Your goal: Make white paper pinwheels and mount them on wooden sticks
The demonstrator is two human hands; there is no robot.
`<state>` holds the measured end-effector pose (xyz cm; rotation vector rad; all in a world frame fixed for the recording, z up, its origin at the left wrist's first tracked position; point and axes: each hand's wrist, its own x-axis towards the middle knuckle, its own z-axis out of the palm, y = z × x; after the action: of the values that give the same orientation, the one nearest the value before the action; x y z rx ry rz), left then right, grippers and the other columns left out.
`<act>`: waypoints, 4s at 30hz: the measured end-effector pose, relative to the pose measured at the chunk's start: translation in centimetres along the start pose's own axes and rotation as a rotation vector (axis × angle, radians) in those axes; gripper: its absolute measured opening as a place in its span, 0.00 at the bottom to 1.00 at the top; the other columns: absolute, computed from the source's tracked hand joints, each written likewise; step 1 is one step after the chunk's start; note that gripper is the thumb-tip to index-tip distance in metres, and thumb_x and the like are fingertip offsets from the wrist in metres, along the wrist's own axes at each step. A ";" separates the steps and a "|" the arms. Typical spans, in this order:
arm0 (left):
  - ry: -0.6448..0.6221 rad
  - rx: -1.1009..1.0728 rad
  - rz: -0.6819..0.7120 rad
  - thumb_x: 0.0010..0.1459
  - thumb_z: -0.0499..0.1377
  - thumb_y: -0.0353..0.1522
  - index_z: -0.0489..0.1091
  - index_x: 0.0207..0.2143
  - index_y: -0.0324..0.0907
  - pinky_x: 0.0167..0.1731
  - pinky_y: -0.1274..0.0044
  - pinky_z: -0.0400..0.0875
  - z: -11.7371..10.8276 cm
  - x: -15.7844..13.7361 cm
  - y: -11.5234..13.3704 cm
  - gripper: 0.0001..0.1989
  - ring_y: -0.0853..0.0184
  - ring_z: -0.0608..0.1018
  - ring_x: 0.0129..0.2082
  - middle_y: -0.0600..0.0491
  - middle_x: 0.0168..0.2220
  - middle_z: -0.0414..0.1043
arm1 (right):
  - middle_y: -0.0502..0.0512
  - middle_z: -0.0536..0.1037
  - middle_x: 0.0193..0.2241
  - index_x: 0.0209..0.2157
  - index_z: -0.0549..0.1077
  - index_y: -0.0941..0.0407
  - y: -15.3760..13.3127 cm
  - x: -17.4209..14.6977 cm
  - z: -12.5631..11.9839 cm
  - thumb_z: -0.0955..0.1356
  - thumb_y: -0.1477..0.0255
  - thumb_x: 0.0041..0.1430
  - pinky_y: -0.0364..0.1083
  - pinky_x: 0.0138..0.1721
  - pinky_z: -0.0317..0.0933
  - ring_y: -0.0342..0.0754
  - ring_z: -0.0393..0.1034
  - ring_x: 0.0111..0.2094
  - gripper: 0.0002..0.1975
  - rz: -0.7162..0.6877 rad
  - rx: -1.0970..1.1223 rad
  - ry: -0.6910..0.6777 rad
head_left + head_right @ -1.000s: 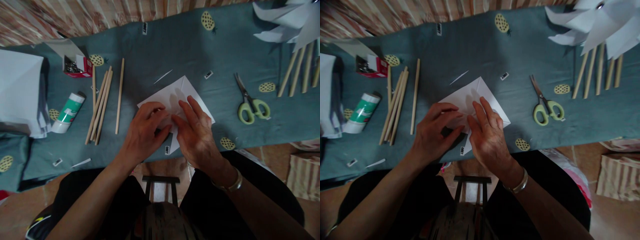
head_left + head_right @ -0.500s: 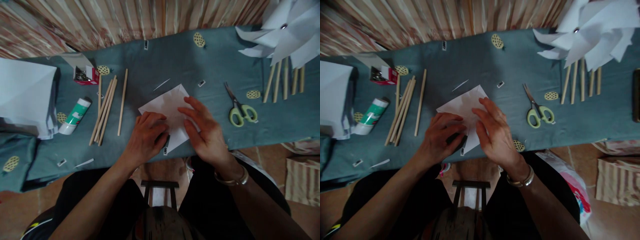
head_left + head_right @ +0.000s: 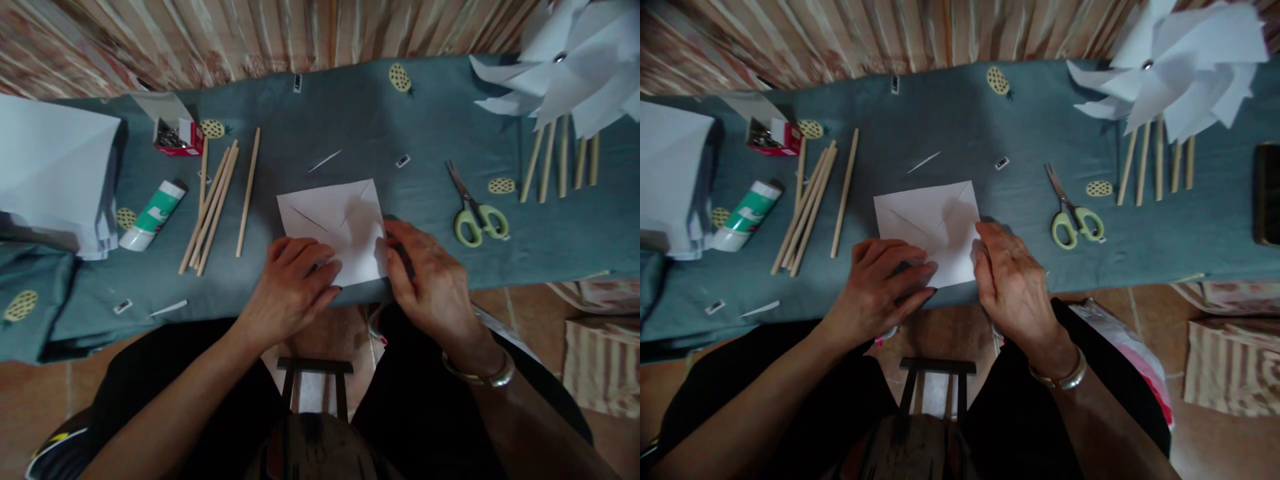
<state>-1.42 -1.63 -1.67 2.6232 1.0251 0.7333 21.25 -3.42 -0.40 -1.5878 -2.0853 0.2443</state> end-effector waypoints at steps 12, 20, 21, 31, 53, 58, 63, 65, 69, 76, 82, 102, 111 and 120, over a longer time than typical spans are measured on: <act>-0.061 0.114 0.074 0.64 0.58 0.29 0.74 0.41 0.37 0.33 0.71 0.70 0.3 0.1 1.9 0.06 0.64 0.77 0.34 0.49 0.39 0.79 | 0.63 0.82 0.44 0.52 0.73 0.62 -0.3 -1.1 -0.3 0.62 0.76 0.67 0.55 0.47 0.72 0.55 0.77 0.43 0.15 -0.068 -0.003 -0.032; -0.029 -0.002 0.027 0.63 0.58 0.25 0.74 0.37 0.33 0.33 0.75 0.76 0.4 -0.3 1.8 0.05 0.66 0.76 0.33 0.48 0.34 0.77 | 0.59 0.78 0.53 0.53 0.74 0.55 0.6 -1.1 -1.4 0.62 0.81 0.62 0.58 0.58 0.66 0.54 0.73 0.55 0.20 0.041 0.248 -0.166; -0.025 -0.016 0.014 0.63 0.58 0.26 0.74 0.36 0.34 0.33 0.75 0.76 0.3 -0.3 1.7 0.05 0.67 0.76 0.33 0.49 0.33 0.77 | 0.57 0.77 0.54 0.52 0.75 0.53 0.8 -1.1 -1.6 0.62 0.81 0.62 0.58 0.59 0.65 0.53 0.71 0.57 0.21 0.078 0.321 -0.202; -0.074 -0.070 -0.004 0.63 0.57 0.26 0.74 0.34 0.36 0.32 0.75 0.75 -0.7 -0.7 1.7 0.06 0.67 0.76 0.32 0.49 0.33 0.76 | 0.49 0.82 0.43 0.37 0.81 0.47 0.4 -0.6 -1.5 0.72 0.74 0.58 0.49 0.48 0.73 0.48 0.78 0.45 0.07 0.203 0.671 -0.224; 0.015 -0.359 -0.132 0.63 0.56 0.23 0.68 0.51 0.32 0.45 0.68 0.79 0.7 -1.7 2.3 0.14 0.63 0.76 0.45 0.42 0.46 0.74 | 0.58 0.76 0.53 0.40 0.78 0.52 -1.2 1.8 2.6 0.72 0.72 0.58 0.60 0.56 0.66 0.57 0.70 0.55 0.07 0.029 0.337 -0.066; -0.009 -0.380 -0.169 0.63 0.56 0.25 0.69 0.51 0.32 0.46 0.68 0.78 0.5 -1.6 2.3 0.14 0.62 0.77 0.47 0.43 0.45 0.75 | 0.56 0.76 0.53 0.41 0.77 0.50 -1.2 1.5 2.3 0.72 0.70 0.58 0.61 0.55 0.67 0.57 0.70 0.55 0.08 0.039 0.330 -0.061; -0.017 -0.409 -0.184 0.63 0.56 0.25 0.69 0.51 0.34 0.46 0.68 0.78 0.5 -1.6 2.2 0.14 0.62 0.77 0.46 0.44 0.45 0.75 | 0.56 0.76 0.53 0.38 0.78 0.51 -1.2 1.3 2.1 0.70 0.73 0.60 0.60 0.53 0.68 0.55 0.72 0.52 0.05 0.001 0.322 -0.068; -0.016 -0.409 -0.186 0.63 0.56 0.25 0.69 0.51 0.34 0.45 0.68 0.78 0.6 -1.6 2.1 0.14 0.63 0.77 0.46 0.44 0.45 0.75 | 0.56 0.76 0.53 0.38 0.78 0.51 -1.2 1.2 2.1 0.69 0.74 0.60 0.60 0.52 0.69 0.55 0.71 0.52 0.06 -0.021 0.304 -0.070; -0.033 -0.414 -0.199 0.63 0.56 0.25 0.69 0.51 0.34 0.45 0.69 0.78 0.5 -1.4 2.1 0.14 0.63 0.77 0.46 0.44 0.44 0.75 | 0.56 0.75 0.53 0.39 0.78 0.49 -1.2 1.1 2.0 0.68 0.74 0.62 0.60 0.53 0.68 0.55 0.71 0.53 0.07 -0.045 0.263 -0.081; -0.049 -0.432 -0.221 0.63 0.57 0.26 0.70 0.51 0.35 0.45 0.69 0.78 0.3 -1.4 2.2 0.13 0.63 0.77 0.46 0.45 0.44 0.75 | 0.58 0.75 0.54 0.39 0.79 0.53 -1.2 1.1 2.1 0.67 0.74 0.62 0.60 0.54 0.68 0.56 0.70 0.54 0.07 -0.066 0.238 -0.099; -0.063 -0.445 -0.237 0.63 0.57 0.27 0.71 0.50 0.36 0.46 0.69 0.77 0.3 -1.3 2.1 0.13 0.63 0.77 0.47 0.45 0.44 0.75 | 0.54 0.74 0.54 0.40 0.78 0.47 -1.2 1.2 2.1 0.67 0.73 0.63 0.59 0.54 0.68 0.55 0.69 0.54 0.08 -0.053 0.225 -0.129; -0.082 -0.465 -0.251 0.63 0.57 0.26 0.72 0.48 0.38 0.45 0.69 0.78 0.1 -0.9 1.9 0.11 0.63 0.78 0.45 0.47 0.43 0.75 | 0.52 0.71 0.57 0.47 0.74 0.44 -1.7 0.8 2.5 0.62 0.77 0.64 0.64 0.57 0.63 0.60 0.66 0.58 0.17 -0.125 0.180 -0.113; -0.089 -0.354 -0.242 0.64 0.54 0.26 0.72 0.47 0.36 0.38 0.71 0.78 -0.1 -0.8 2.5 0.11 0.65 0.77 0.38 0.48 0.37 0.74 | 0.55 0.71 0.59 0.46 0.75 0.48 -2.5 0.0 3.6 0.61 0.76 0.66 0.66 0.60 0.59 0.60 0.62 0.61 0.14 -0.093 0.176 -0.043; -0.080 -0.215 -0.164 0.64 0.55 0.26 0.72 0.45 0.33 0.34 0.72 0.76 0.0 -0.9 2.5 0.10 0.65 0.75 0.35 0.47 0.34 0.73 | 0.55 0.71 0.59 0.46 0.74 0.49 -2.3 -0.1 4.3 0.62 0.76 0.66 0.65 0.58 0.60 0.59 0.64 0.60 0.13 -0.130 0.170 -0.012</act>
<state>-0.55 -4.05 -0.99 2.3359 1.0602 0.6556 17.24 -3.53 -3.11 -1.3494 -2.1064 0.3746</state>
